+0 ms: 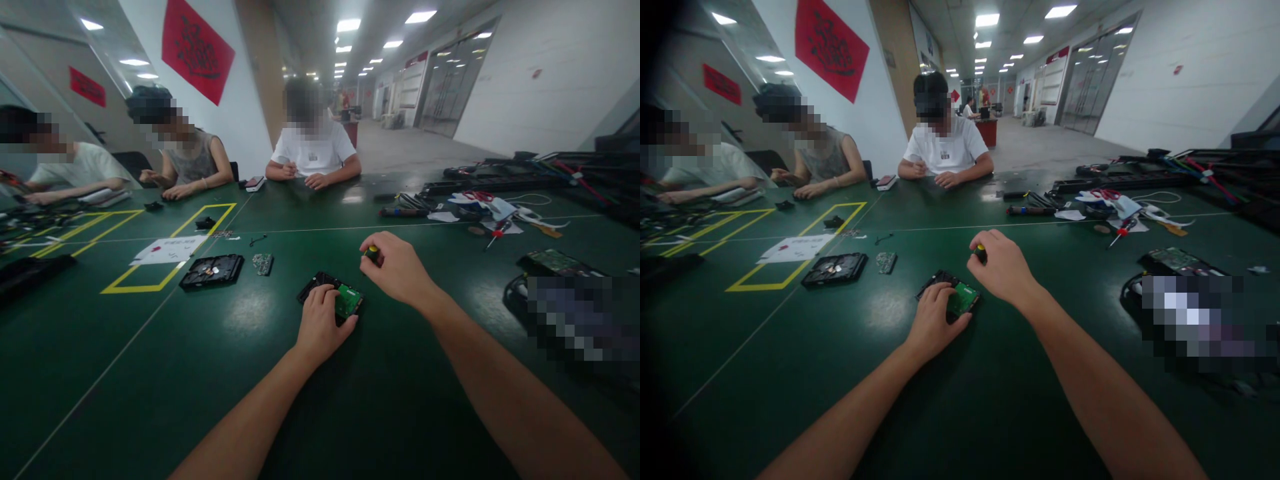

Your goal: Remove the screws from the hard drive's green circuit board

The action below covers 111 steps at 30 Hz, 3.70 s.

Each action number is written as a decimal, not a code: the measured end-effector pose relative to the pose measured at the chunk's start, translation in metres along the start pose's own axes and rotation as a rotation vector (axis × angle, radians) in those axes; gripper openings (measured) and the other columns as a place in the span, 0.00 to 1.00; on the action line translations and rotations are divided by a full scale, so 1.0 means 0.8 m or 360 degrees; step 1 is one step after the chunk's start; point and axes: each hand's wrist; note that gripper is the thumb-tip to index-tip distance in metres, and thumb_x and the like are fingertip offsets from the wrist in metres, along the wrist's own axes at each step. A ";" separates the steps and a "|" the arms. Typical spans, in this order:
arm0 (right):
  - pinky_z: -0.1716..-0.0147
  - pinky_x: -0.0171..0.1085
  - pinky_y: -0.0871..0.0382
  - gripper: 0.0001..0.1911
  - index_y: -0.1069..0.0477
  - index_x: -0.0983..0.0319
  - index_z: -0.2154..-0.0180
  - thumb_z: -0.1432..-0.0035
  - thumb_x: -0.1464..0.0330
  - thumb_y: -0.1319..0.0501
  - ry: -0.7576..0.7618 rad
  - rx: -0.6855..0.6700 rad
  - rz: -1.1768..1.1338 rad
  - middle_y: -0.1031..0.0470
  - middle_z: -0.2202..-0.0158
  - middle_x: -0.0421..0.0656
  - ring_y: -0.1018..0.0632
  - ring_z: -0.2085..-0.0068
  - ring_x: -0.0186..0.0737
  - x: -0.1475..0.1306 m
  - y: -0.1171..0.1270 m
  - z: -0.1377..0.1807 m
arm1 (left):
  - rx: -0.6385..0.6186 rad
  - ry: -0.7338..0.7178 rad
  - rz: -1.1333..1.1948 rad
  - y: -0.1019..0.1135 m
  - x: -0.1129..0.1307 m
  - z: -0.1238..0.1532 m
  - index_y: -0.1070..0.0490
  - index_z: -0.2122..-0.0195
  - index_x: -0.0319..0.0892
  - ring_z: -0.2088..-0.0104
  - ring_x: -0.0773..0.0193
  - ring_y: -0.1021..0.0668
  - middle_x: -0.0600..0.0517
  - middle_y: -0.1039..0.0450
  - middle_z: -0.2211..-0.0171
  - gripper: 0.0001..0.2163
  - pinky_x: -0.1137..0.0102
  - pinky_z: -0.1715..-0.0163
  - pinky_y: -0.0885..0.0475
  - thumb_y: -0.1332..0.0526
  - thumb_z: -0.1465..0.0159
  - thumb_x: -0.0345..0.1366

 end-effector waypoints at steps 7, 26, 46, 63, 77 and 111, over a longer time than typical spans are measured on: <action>0.63 0.40 0.34 0.07 0.26 0.59 0.61 0.43 0.72 0.38 0.0006 -0.0030 0.0000 0.25 0.60 0.44 0.27 0.65 0.40 -0.003 0.002 0.002 | -0.0002 -0.0010 0.0049 0.002 -0.005 -0.004 0.30 0.47 0.43 0.41 0.46 0.29 0.43 0.31 0.44 0.21 0.50 0.39 0.33 0.32 0.36 0.47; 0.63 0.40 0.34 0.06 0.27 0.59 0.61 0.43 0.71 0.37 0.0014 -0.0005 -0.0009 0.25 0.61 0.44 0.26 0.64 0.41 -0.004 0.003 0.002 | -0.0325 0.0067 -0.0221 0.006 -0.026 -0.063 0.24 0.64 0.43 0.52 0.48 0.28 0.44 0.29 0.57 0.04 0.55 0.48 0.31 0.39 0.33 0.32; 0.65 0.40 0.34 0.06 0.27 0.59 0.62 0.44 0.72 0.37 0.0020 0.0012 -0.0008 0.24 0.62 0.44 0.25 0.65 0.42 -0.010 0.001 0.001 | -0.0318 0.0053 -0.0217 0.000 -0.025 -0.066 0.25 0.65 0.42 0.51 0.47 0.30 0.42 0.30 0.59 0.06 0.52 0.46 0.33 0.42 0.32 0.31; 0.64 0.40 0.34 0.06 0.27 0.59 0.62 0.43 0.72 0.37 0.0046 -0.0009 0.0015 0.25 0.61 0.44 0.26 0.64 0.42 -0.004 -0.002 0.002 | -0.0331 0.0055 -0.0228 0.002 -0.028 -0.065 0.25 0.64 0.43 0.53 0.47 0.29 0.43 0.30 0.58 0.04 0.55 0.49 0.31 0.39 0.33 0.32; 0.65 0.39 0.35 0.06 0.27 0.60 0.63 0.45 0.72 0.36 0.0046 0.0015 -0.0005 0.25 0.62 0.44 0.26 0.65 0.40 -0.009 -0.002 0.002 | -0.0417 0.0013 -0.0273 0.013 -0.021 -0.070 0.24 0.64 0.41 0.52 0.50 0.29 0.44 0.28 0.59 0.05 0.58 0.48 0.35 0.38 0.33 0.32; 0.65 0.39 0.30 0.06 0.25 0.60 0.58 0.40 0.71 0.36 0.0134 -0.0013 -0.0202 0.25 0.60 0.44 0.25 0.68 0.36 -0.021 -0.021 0.008 | -0.0154 -0.0117 0.0035 0.035 -0.017 -0.002 0.29 0.42 0.43 0.40 0.46 0.29 0.43 0.28 0.42 0.31 0.51 0.38 0.32 0.30 0.39 0.56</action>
Point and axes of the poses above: each hand's wrist, its own z-axis away from the middle knuckle, its own y-axis out of the back of the hand, x = y × z
